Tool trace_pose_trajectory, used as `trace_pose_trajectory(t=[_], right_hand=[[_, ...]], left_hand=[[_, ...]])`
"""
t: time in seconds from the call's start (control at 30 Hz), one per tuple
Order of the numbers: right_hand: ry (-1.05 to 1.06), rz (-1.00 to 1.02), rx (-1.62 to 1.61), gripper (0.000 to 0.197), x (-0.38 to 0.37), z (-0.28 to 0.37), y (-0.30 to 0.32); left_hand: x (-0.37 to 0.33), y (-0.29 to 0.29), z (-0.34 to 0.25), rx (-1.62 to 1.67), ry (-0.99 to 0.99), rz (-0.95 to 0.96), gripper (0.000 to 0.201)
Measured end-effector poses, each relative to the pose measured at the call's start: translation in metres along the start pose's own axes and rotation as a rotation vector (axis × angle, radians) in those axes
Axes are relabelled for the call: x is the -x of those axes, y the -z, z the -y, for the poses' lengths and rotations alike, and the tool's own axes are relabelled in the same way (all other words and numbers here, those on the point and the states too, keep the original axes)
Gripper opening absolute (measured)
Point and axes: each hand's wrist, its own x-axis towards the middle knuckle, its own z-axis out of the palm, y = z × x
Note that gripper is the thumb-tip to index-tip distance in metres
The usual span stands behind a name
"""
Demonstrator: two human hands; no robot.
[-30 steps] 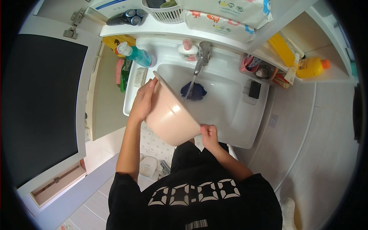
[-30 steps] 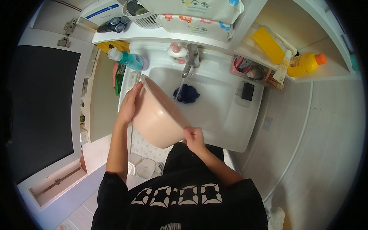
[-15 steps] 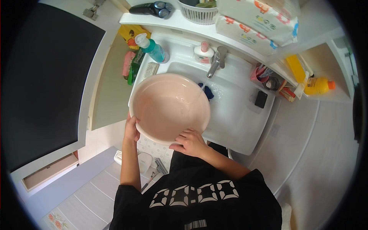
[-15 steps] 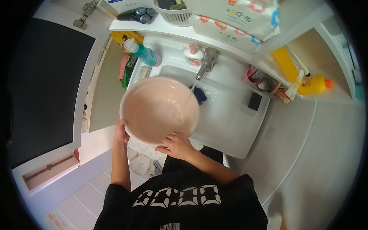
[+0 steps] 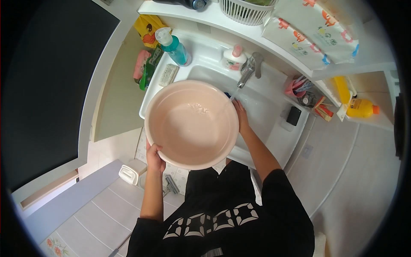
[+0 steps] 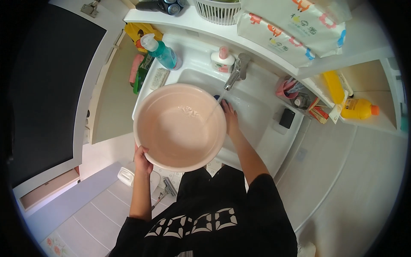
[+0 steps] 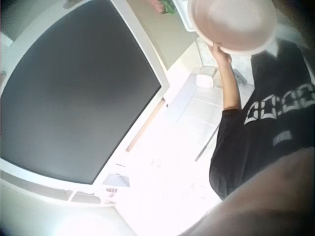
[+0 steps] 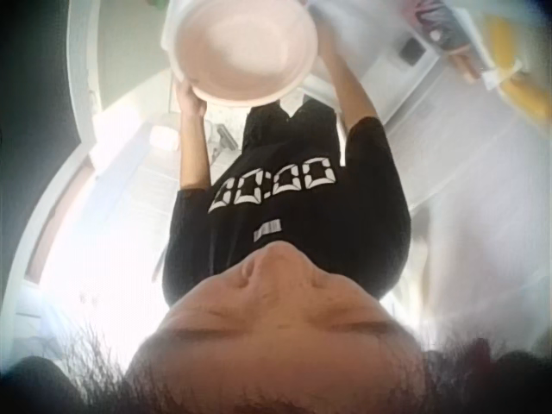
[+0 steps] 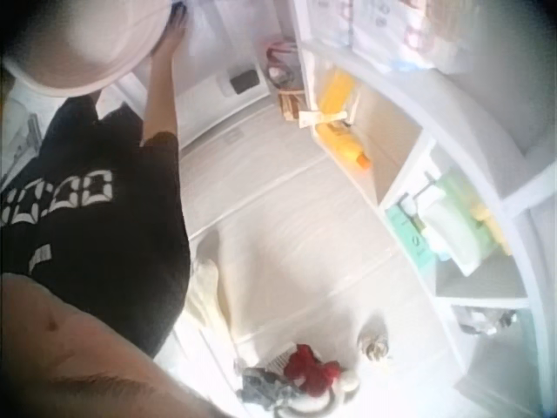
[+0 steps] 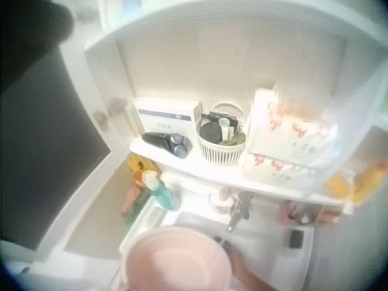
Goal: The person fills a basin with water at the sink, rubs a bar of soap onto a cloth, lathers the cloth by hand, and empties and refills the basin to rinse the cloth under running water.
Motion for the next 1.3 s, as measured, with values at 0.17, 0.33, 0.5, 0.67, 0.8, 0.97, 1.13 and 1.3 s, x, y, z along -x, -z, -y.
trace_pose_trajectory(t=[0.17,0.33,0.5,0.67,0.8,0.97,1.13,1.3], right_hand=[[-0.193,-0.033,-0.905,0.060,0.000,-0.105,-0.083],[-0.389,0.222,-0.290,0.044,-0.026,0.005,-0.017],[-0.399,0.380,-0.050,0.054,0.013,-0.037,0.037],[-0.068,0.322,0.346,0.070,0.050,-0.029,0.070],[0.044,0.380,0.374,0.049,0.055,-0.048,0.037],[0.008,0.304,0.346,0.032,0.032,-0.072,-0.006],[-0.326,0.364,0.315,0.029,-0.016,-0.066,-0.011],[-0.266,0.032,0.145,0.019,0.025,-0.086,-0.004]], left_hand=[[-0.012,-0.028,0.027,-0.007,0.086,0.049,0.069],[0.006,0.024,0.017,-0.031,0.029,-0.110,0.060],[-0.006,0.024,0.022,-0.012,0.032,-0.079,0.054],[-0.012,0.043,0.024,0.012,0.050,-0.104,0.050],[-0.014,0.042,0.025,0.021,0.060,-0.091,0.048],[-0.011,0.024,0.021,-0.019,0.050,-0.118,0.049],[-0.016,0.040,0.023,0.018,0.082,-0.039,0.066],[-0.018,-0.001,0.016,-0.061,0.091,-0.021,0.071]])
